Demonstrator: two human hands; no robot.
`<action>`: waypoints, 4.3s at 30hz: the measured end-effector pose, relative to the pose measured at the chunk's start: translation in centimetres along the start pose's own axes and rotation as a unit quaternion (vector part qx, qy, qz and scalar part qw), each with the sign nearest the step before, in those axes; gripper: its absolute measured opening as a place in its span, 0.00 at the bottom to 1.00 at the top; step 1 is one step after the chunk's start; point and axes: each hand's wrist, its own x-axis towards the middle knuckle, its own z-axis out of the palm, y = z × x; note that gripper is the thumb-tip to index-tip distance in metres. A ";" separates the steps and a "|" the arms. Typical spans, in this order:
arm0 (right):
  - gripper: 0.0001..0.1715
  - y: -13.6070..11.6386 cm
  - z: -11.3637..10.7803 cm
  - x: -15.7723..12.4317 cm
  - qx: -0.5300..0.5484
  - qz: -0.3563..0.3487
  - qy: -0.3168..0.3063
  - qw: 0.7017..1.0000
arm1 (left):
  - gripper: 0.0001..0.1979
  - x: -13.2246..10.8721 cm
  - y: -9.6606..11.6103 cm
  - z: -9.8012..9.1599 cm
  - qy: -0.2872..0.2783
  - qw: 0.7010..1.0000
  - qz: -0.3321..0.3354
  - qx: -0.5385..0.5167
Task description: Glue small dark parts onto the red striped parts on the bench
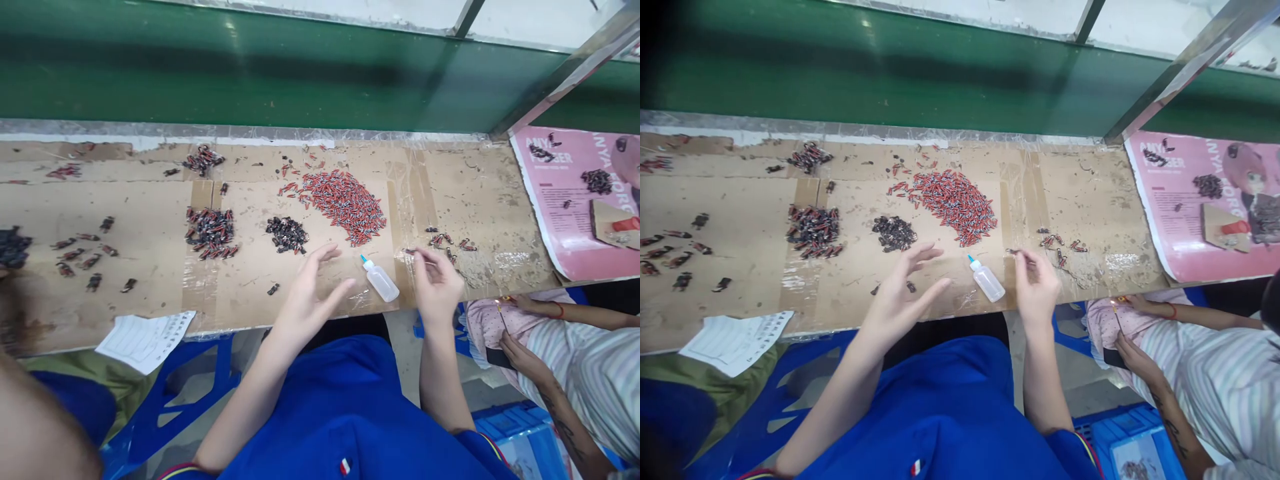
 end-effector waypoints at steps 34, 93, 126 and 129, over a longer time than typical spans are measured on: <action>0.20 -1.0 0.9 -2.1 0.225 0.164 -0.093 0.956 | 0.07 0.1 -5.1 -3.0 -0.067 0.963 0.167 0.198; 0.18 -1.2 3.4 -2.4 0.211 0.134 0.020 0.968 | 0.08 0.9 -4.3 -2.2 -0.030 0.970 0.121 0.207; 0.10 -4.5 6.1 -4.6 0.300 0.161 -0.225 0.913 | 0.09 -0.4 -2.9 0.2 0.067 0.945 0.256 0.191; 0.10 -4.1 5.8 -4.4 0.257 0.156 -0.203 0.932 | 0.09 -0.6 -3.8 -0.5 0.060 0.948 0.218 0.223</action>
